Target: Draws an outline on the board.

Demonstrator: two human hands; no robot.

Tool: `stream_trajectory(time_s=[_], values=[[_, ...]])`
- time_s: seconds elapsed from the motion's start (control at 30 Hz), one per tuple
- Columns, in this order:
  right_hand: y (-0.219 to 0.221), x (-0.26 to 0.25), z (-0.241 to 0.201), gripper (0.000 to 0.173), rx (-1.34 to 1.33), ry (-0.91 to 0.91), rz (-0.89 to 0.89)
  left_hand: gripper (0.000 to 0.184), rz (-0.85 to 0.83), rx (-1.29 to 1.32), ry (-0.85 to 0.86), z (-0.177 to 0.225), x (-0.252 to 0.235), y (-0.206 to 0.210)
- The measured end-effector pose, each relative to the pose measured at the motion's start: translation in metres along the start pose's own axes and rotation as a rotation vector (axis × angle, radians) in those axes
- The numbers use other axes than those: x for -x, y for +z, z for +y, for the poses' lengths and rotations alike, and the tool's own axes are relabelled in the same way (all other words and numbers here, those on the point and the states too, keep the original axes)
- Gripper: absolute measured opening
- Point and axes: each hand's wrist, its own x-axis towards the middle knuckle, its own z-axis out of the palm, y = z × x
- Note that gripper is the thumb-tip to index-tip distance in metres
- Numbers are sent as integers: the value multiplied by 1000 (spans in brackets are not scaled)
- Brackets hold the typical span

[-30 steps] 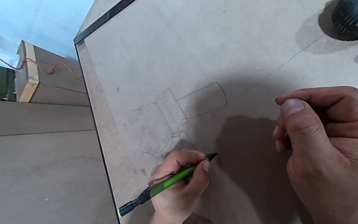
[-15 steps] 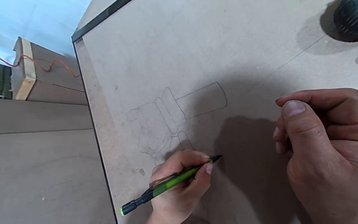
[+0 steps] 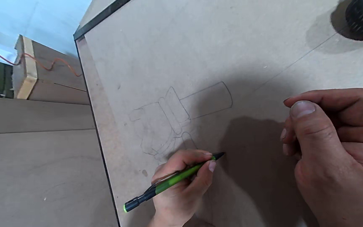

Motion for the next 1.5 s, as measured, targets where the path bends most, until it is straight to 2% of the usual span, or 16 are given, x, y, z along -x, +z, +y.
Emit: stream_trajectory(time_s=[0.17, 0.33, 0.57, 1.5], values=[[0, 0, 0, 17, 4, -6, 0, 15, 25, -1, -12, 1, 0, 1], [0, 0, 0, 17, 1, 6, -1, 12, -49, 38, 8, -1, 0, -3], [0, 0, 0, 16, -6, 1, 8, 13, 57, 13, -11, 0, 0, 0], [0, -1, -1, 16, -2, -13, 5, 12, 58, 5, -26, 1, -1, 1]])
